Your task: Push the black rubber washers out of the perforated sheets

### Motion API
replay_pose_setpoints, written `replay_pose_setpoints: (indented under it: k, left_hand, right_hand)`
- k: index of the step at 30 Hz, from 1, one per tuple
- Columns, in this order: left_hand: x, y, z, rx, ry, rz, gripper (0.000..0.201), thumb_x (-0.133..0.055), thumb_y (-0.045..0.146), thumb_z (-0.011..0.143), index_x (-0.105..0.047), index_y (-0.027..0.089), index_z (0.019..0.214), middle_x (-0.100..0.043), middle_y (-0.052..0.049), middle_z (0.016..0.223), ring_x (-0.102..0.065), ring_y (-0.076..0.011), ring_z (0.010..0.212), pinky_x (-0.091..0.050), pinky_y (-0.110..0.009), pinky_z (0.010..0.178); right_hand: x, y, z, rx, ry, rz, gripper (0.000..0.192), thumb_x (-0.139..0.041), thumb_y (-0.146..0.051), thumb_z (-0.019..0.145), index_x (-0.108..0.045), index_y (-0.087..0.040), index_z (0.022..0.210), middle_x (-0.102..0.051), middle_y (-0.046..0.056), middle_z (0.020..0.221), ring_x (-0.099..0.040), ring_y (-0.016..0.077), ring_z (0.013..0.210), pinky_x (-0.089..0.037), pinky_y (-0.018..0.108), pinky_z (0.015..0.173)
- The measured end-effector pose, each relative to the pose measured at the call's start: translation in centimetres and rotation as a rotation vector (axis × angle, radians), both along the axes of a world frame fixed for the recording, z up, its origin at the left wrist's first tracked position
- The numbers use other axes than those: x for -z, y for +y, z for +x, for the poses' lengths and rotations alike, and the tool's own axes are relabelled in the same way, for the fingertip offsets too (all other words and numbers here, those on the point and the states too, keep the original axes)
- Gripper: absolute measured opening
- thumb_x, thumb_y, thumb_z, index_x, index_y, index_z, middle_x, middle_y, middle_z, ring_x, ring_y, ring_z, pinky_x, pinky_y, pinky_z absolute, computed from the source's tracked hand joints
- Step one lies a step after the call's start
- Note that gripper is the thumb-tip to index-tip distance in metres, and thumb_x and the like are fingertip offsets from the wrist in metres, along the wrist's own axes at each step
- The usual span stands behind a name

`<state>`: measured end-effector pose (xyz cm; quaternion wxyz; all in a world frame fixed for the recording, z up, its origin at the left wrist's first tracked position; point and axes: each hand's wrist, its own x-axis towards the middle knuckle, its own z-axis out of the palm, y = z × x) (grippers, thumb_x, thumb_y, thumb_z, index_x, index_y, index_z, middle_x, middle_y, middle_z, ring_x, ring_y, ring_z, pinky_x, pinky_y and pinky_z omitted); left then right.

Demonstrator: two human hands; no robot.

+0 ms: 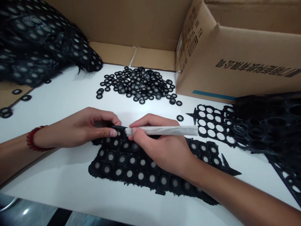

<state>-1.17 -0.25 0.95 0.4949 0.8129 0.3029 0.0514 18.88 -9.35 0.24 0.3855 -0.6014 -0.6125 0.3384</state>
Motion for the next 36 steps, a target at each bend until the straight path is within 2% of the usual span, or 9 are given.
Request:
replay_pose_setpoints:
  k: [5, 11, 15, 19, 25, 29, 32, 36]
  left_hand:
    - [0.0, -0.2, 0.1, -0.063, -0.069, -0.045, 0.014, -0.06, 0.03, 0.081, -0.066, 0.018, 0.08, -0.062, 0.005, 0.071, -0.048, -0.0063, 0.062, -0.039, -0.018, 0.059]
    - [0.2, -0.1, 0.2, -0.062, -0.057, -0.066, 0.017, -0.062, 0.033, 0.08, -0.069, 0.018, 0.084, -0.062, 0.004, 0.069, -0.047, -0.007, 0.061, -0.037, -0.018, 0.056]
    - [-0.3, 0.2, 0.1, -0.045, -0.008, -0.06, 0.018, -0.061, 0.033, 0.079, -0.067, 0.017, 0.084, -0.061, 0.003, 0.07, -0.046, -0.0076, 0.061, -0.037, -0.019, 0.055]
    - [-0.9, 0.2, 0.5, -0.049, 0.083, 0.002, 0.017, -0.059, 0.032, 0.079, -0.064, 0.017, 0.083, -0.061, 0.002, 0.071, -0.047, -0.0086, 0.062, -0.038, -0.019, 0.055]
    - [-1.4, -0.1, 2.5, -0.08, 0.252, 0.075, 0.02, -0.06, 0.035, 0.075, -0.069, 0.019, 0.083, -0.065, 0.0, 0.07, -0.053, -0.0111, 0.059, -0.038, -0.021, 0.051]
    - [-2.0, -0.1, 3.5, -0.07, 0.339, 0.125, 0.02, -0.061, 0.035, 0.072, -0.071, 0.019, 0.078, -0.068, 0.0, 0.069, -0.054, -0.0119, 0.057, -0.038, -0.022, 0.048]
    - [-2.0, -0.1, 3.5, -0.038, 0.342, 0.154, 0.019, -0.06, 0.036, 0.074, -0.069, 0.019, 0.075, -0.067, 0.0, 0.066, -0.052, -0.0118, 0.055, -0.038, -0.022, 0.049]
    - [-1.3, -0.1, 2.9, 0.024, 0.24, 0.183, 0.017, -0.057, 0.034, 0.078, -0.066, 0.02, 0.079, -0.067, 0.001, 0.074, -0.055, -0.0123, 0.066, -0.043, -0.022, 0.061]
  right_hand:
    - [0.2, -0.3, -0.1, -0.021, -0.028, 0.01, 0.011, -0.059, -0.021, 0.079, -0.068, -0.027, 0.076, -0.072, -0.005, 0.069, -0.067, 0.0137, 0.064, -0.05, 0.022, 0.052]
    - [0.1, 0.1, -0.5, -0.118, -0.007, -0.103, 0.014, -0.057, -0.02, 0.079, -0.068, -0.026, 0.073, -0.071, -0.006, 0.068, -0.065, 0.0118, 0.062, -0.049, 0.02, 0.051]
    - [-0.4, 0.1, 0.1, -0.046, 0.049, -0.159, 0.012, -0.058, -0.022, 0.08, -0.069, -0.025, 0.075, -0.072, -0.005, 0.067, -0.067, 0.0118, 0.064, -0.051, 0.021, 0.059]
    - [-0.7, -0.8, 1.7, 0.088, 0.037, -0.123, 0.01, -0.059, -0.028, 0.081, -0.068, -0.024, 0.078, -0.072, -0.004, 0.067, -0.067, 0.0123, 0.068, -0.052, 0.022, 0.066]
    - [-0.1, -1.9, 2.3, 0.012, 0.026, -0.114, 0.002, -0.061, -0.027, 0.079, -0.061, -0.025, 0.079, -0.071, -0.003, 0.071, -0.065, 0.0149, 0.065, -0.05, 0.026, 0.059]
    - [0.2, -1.8, 2.1, -0.016, 0.026, -0.085, 0.007, -0.06, -0.029, 0.08, -0.06, -0.024, 0.075, -0.071, -0.001, 0.074, -0.065, 0.016, 0.068, -0.048, 0.027, 0.056]
    - [0.3, -1.6, 2.1, 0.006, 0.002, -0.035, 0.009, -0.06, -0.029, 0.08, -0.062, -0.023, 0.073, -0.069, -0.001, 0.072, -0.063, 0.0149, 0.065, -0.046, 0.026, 0.053]
    - [0.2, -1.4, 2.1, 0.039, -0.017, -0.016, 0.009, -0.062, -0.029, 0.079, -0.064, -0.024, 0.073, -0.069, -0.002, 0.071, -0.062, 0.0137, 0.064, -0.046, 0.025, 0.054]
